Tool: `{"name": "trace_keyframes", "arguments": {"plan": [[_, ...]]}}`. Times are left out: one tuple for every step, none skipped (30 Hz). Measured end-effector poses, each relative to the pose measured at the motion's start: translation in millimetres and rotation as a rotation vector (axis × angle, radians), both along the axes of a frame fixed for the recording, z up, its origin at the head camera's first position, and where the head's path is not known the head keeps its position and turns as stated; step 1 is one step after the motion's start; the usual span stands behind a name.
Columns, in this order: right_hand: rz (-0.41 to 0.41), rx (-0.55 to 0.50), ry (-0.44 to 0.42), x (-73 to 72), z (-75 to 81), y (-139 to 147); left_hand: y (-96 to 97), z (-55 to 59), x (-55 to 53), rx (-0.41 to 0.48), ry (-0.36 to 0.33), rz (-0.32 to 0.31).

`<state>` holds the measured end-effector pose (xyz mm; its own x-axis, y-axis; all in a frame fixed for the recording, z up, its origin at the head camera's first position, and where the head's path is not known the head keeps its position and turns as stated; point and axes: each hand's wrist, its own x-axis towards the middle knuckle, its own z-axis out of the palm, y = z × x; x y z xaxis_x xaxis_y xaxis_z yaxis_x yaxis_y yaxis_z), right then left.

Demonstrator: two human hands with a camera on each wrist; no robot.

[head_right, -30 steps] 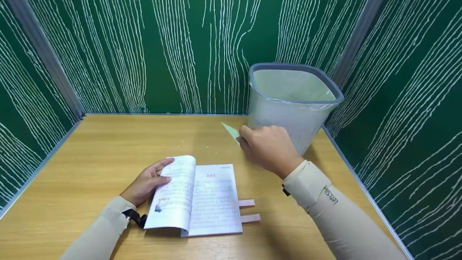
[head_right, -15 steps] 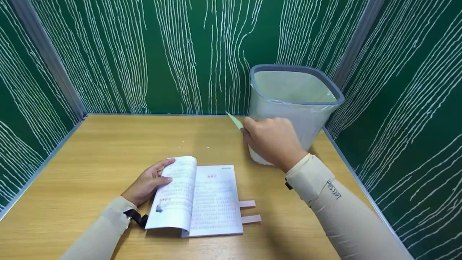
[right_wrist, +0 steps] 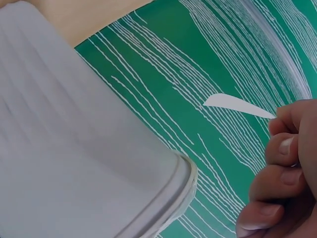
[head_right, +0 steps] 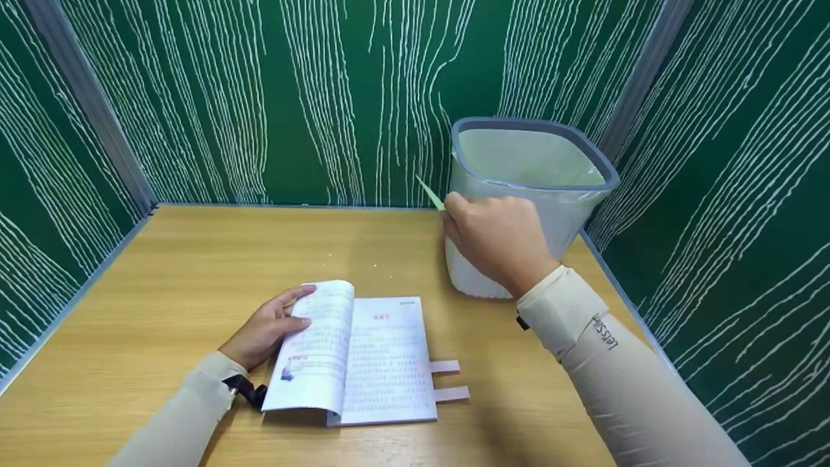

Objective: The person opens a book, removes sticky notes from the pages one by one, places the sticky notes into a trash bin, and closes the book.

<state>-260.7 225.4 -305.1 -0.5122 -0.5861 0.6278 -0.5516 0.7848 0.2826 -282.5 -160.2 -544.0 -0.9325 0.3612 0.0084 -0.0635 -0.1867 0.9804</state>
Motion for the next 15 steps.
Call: {"name": "trace_keyframes", "arguments": {"plan": [[-0.003,-0.006,0.006,-0.5,1.0,0,-0.1,0.1,0.1,-0.002,0.000,0.001],[-0.006,-0.013,0.009,-1.2,2.0,0,-0.2,0.2,0.2,-0.005,0.000,0.003],[-0.010,-0.017,0.012,-2.0,2.9,1,-0.3,0.2,0.2,-0.007,-0.001,0.005],[-0.014,-0.021,0.014,-3.1,3.6,2,-0.4,0.2,0.3,-0.009,-0.001,0.006],[-0.020,-0.024,0.015,-4.0,4.2,3,-0.4,0.1,0.4,-0.011,-0.001,0.008],[-0.027,-0.025,0.016,-5.1,4.6,4,-0.5,-0.2,0.6,-0.012,-0.004,0.009],[-0.035,-0.025,0.019,-6.3,5.0,5,-0.4,-0.1,0.6,-0.010,-0.004,0.007],[-0.043,-0.025,0.022,-7.5,5.3,7,-0.3,-0.2,0.6,-0.009,-0.005,0.006],[-0.052,-0.024,0.024,-8.7,5.6,8,-0.3,-0.3,0.5,-0.006,-0.007,0.005],[-0.061,-0.022,0.024,-10.0,5.6,10,-0.2,-0.4,0.5,-0.005,-0.007,0.005],[-0.069,-0.019,0.025,-11.3,5.6,11,-0.2,-0.6,0.4,-0.004,-0.008,0.005],[-0.078,-0.015,0.027,-12.7,5.6,13,-0.1,-0.7,0.3,-0.004,-0.007,0.003],[-0.087,-0.013,0.028,-14.1,5.6,14,-0.2,-0.7,0.3,-0.003,-0.006,0.003],[-0.095,-0.011,0.028,-15.4,5.5,15,-0.2,-0.8,0.1,-0.004,-0.005,0.005],[-0.102,-0.012,0.027,-16.6,5.4,17,-0.2,-0.7,-0.1,-0.005,-0.003,0.005]]}}
